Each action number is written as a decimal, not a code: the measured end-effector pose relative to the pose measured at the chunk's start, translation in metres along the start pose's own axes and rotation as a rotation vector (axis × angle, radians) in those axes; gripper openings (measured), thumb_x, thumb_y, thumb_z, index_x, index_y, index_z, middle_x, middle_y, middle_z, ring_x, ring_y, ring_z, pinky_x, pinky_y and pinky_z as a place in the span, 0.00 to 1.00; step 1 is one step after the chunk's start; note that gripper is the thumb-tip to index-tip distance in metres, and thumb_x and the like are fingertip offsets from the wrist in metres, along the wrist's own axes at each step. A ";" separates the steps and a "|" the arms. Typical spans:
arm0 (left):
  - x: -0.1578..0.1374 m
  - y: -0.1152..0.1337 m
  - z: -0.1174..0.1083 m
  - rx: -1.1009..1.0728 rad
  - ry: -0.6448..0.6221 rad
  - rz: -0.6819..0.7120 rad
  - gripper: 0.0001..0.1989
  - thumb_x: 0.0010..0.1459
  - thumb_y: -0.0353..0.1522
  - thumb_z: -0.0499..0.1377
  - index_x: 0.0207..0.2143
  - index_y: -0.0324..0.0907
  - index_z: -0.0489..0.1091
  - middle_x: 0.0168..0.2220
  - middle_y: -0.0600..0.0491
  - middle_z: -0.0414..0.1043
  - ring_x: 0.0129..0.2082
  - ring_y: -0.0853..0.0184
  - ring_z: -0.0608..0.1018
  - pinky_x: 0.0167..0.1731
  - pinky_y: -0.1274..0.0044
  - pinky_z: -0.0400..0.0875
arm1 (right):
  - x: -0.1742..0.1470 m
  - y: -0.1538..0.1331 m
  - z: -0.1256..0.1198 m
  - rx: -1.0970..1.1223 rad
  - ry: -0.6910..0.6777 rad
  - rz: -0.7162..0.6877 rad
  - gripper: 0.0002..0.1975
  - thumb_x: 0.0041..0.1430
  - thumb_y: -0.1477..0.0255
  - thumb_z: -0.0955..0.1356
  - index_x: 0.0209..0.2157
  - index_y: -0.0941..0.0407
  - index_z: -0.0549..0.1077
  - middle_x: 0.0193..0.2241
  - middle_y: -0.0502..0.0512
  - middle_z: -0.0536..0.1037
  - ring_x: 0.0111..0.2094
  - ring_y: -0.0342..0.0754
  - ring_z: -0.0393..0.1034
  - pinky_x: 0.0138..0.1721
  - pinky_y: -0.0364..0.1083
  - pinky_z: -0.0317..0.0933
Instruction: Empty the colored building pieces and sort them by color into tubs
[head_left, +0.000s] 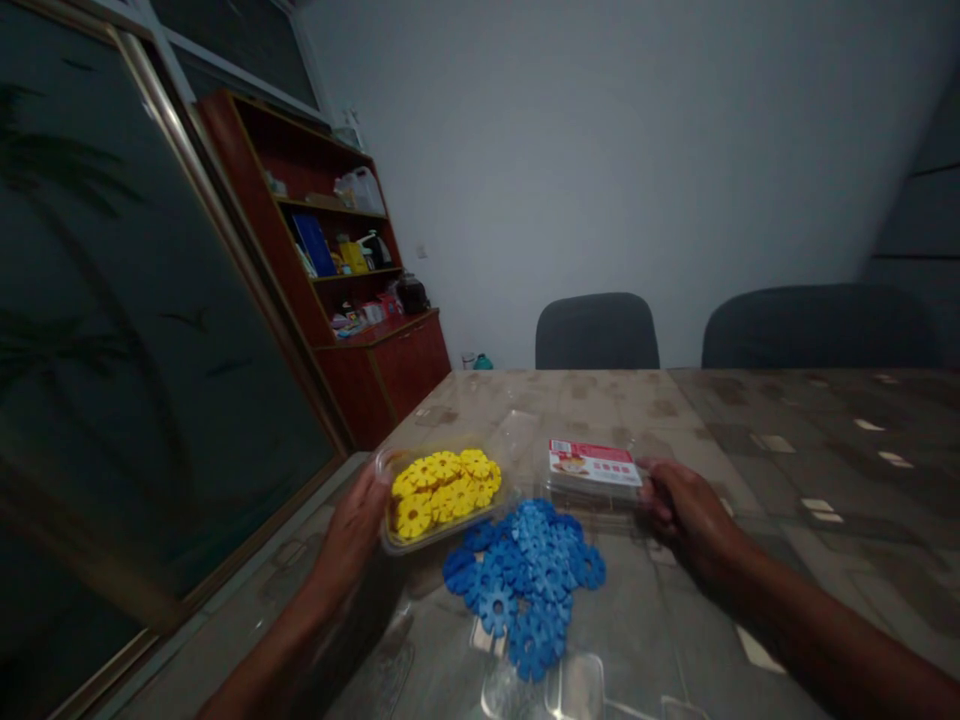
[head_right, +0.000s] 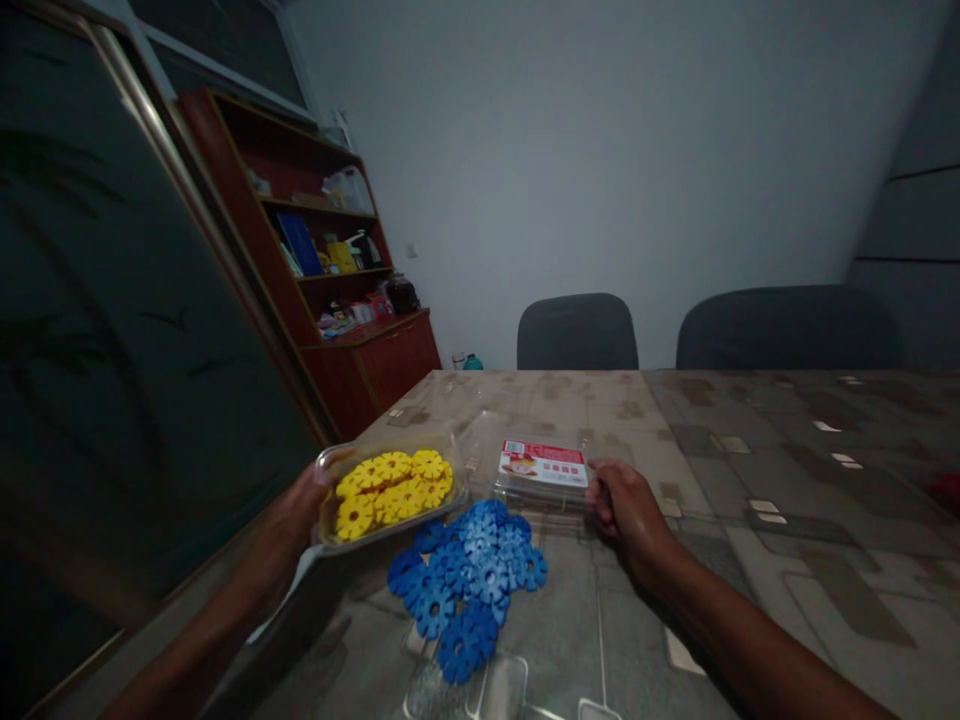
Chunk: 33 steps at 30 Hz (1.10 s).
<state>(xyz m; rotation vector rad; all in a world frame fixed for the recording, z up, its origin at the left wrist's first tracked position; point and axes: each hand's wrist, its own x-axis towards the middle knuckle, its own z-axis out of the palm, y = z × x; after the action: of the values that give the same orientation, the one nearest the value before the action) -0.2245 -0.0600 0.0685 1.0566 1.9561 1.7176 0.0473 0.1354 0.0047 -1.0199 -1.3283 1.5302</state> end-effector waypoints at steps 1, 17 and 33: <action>0.000 -0.002 0.001 0.042 0.011 0.023 0.27 0.60 0.49 0.54 0.54 0.41 0.68 0.58 0.43 0.69 0.61 0.48 0.66 0.60 0.57 0.58 | 0.000 0.003 -0.003 0.016 0.007 0.013 0.14 0.51 0.60 0.64 0.19 0.53 0.61 0.09 0.41 0.56 0.10 0.37 0.47 0.12 0.39 0.40; -0.019 -0.027 0.015 0.715 -0.017 0.702 0.19 0.65 0.35 0.49 0.58 0.49 0.62 0.56 0.43 0.68 0.55 0.53 0.72 0.51 0.58 0.70 | -0.003 0.011 0.000 0.058 0.011 0.001 0.11 0.49 0.60 0.66 0.25 0.53 0.63 0.11 0.40 0.61 0.12 0.37 0.48 0.12 0.38 0.41; -0.030 -0.025 0.000 0.821 0.050 1.029 0.28 0.59 0.30 0.58 0.59 0.61 0.58 0.63 0.47 0.54 0.55 0.50 0.70 0.42 0.65 0.73 | -0.003 0.015 0.001 -0.005 0.077 -0.027 0.16 0.50 0.58 0.65 0.36 0.54 0.65 0.12 0.40 0.66 0.11 0.39 0.54 0.13 0.38 0.46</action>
<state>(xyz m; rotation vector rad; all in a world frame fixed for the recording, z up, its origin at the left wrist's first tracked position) -0.2127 -0.0813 0.0383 2.6727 2.3895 1.2061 0.0456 0.1312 -0.0103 -1.0497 -1.2886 1.4539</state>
